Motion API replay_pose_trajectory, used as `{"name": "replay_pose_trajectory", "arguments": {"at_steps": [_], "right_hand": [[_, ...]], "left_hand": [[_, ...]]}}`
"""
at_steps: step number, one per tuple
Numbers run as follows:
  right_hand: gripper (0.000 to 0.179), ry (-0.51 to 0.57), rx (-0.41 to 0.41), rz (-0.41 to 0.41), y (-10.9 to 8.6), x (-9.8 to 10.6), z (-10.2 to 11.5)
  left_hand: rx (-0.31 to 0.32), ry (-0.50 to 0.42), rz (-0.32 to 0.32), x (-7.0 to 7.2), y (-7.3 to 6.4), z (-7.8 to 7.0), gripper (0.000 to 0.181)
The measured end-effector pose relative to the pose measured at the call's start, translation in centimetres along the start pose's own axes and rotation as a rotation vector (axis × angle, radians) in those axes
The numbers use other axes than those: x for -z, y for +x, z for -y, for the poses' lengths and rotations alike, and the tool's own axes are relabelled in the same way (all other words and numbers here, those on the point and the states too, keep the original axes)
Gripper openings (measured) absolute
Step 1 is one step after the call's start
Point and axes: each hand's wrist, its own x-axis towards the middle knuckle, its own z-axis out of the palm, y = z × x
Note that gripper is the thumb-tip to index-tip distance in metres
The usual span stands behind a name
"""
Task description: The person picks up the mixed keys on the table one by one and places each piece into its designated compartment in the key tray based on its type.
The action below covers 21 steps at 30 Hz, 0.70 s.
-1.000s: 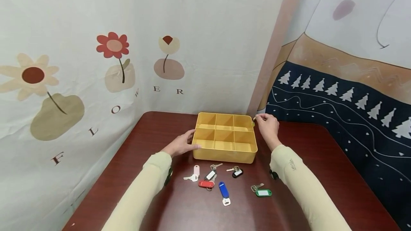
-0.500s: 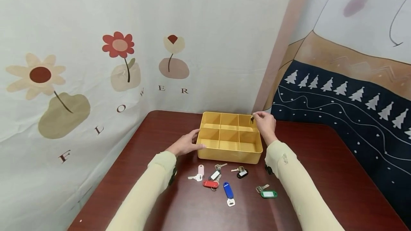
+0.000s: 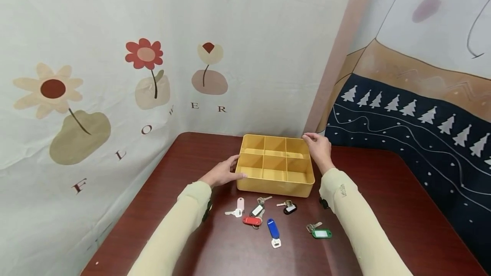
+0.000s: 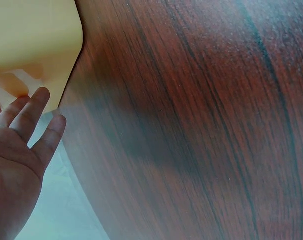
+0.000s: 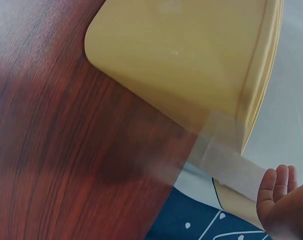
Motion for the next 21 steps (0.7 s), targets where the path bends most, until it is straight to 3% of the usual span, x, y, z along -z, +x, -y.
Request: {"name": "replay_pose_trajectory", "arguments": {"at_steps": [21], "right_hand": [[0.036,-0.029,0.0,0.011,-0.7,1.4,-1.5]], "left_hand": [[-0.001,-0.005,0.001,0.0,0.2,0.1,0.086]]}}
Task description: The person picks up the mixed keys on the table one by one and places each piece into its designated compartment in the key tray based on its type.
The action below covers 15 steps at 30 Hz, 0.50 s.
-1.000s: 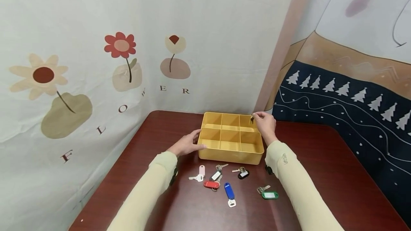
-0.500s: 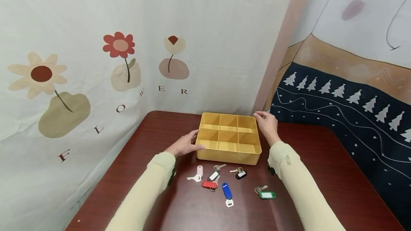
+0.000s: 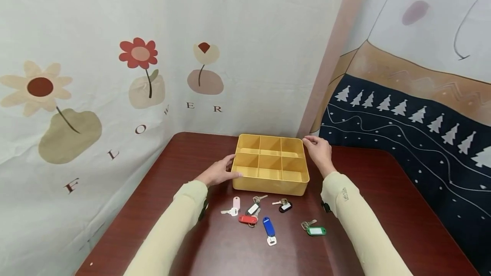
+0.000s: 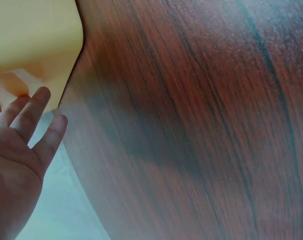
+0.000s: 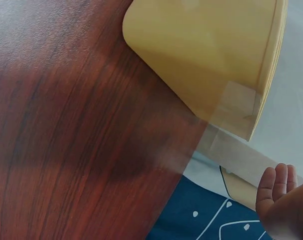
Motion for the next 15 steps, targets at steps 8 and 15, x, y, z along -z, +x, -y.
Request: {"name": "replay_pose_trajectory", "arguments": {"at_steps": [8,15], "right_hand": [[0.035,0.003,-0.008,0.014,-0.23,0.24,-0.49],[0.035,0.003,-0.006,0.025,-0.55,0.6,-0.54]], "left_hand": [[0.006,0.01,0.003,0.11,-0.01,-0.01,0.087],[0.009,0.019,0.01,0.06,-0.01,0.04,0.087]]}}
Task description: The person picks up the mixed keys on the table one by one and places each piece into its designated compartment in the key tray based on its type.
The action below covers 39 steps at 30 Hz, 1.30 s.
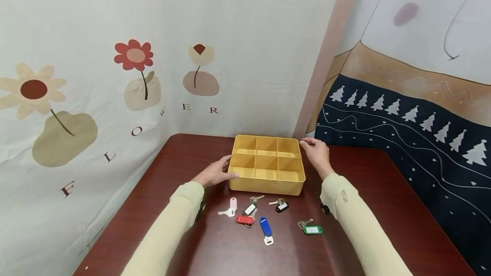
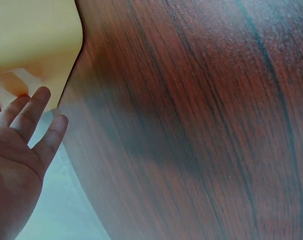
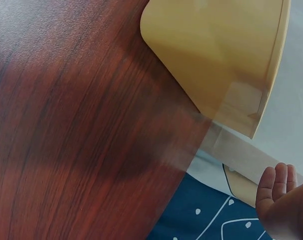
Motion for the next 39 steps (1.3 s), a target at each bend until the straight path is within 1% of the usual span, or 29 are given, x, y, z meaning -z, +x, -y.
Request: {"name": "replay_pose_trajectory", "arguments": {"at_steps": [12,17,26,30,39], "right_hand": [[0.035,0.004,0.012,0.024,-0.5,0.1,0.0],[0.037,-0.009,0.016,0.031,-0.7,0.0,-0.3],[0.037,-0.023,0.013,0.03,-1.1,0.4,-0.5],[0.037,-0.026,0.002,0.039,-1.3,0.4,-0.8],[0.036,-0.047,0.012,0.085,-2.5,0.8,-1.9]], "left_hand": [[0.026,-0.031,-0.001,0.1,0.0,0.0,0.087],[0.017,-0.027,0.001,0.1,0.1,0.1,0.088],[0.038,-0.03,-0.002,0.1,0.1,-0.1,0.088],[0.037,-0.024,0.001,0.1,0.1,0.0,0.089],[0.023,-0.019,0.009,0.0,0.2,0.0,0.09]]}}
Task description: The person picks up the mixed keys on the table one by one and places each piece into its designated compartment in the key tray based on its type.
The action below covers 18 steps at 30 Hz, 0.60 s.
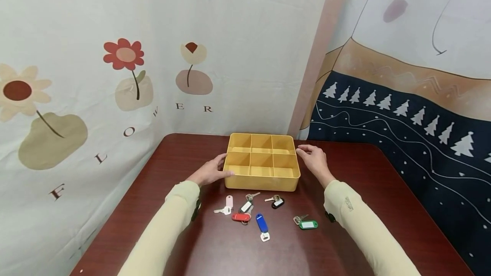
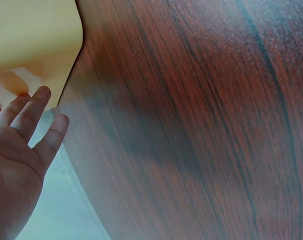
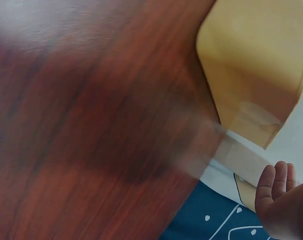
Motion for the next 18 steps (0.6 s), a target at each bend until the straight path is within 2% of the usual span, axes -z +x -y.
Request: {"name": "replay_pose_trajectory", "arguments": {"at_steps": [8,18], "right_hand": [[0.036,-0.024,0.024,0.036,-1.5,0.2,-1.9],[0.037,-0.063,0.043,0.085,-3.9,1.4,-4.5]], "left_hand": [[0.0,-0.007,-0.001,0.0,-0.1,0.0,0.09],[0.002,0.002,-0.001,0.0,0.0,0.1,0.089]]}}
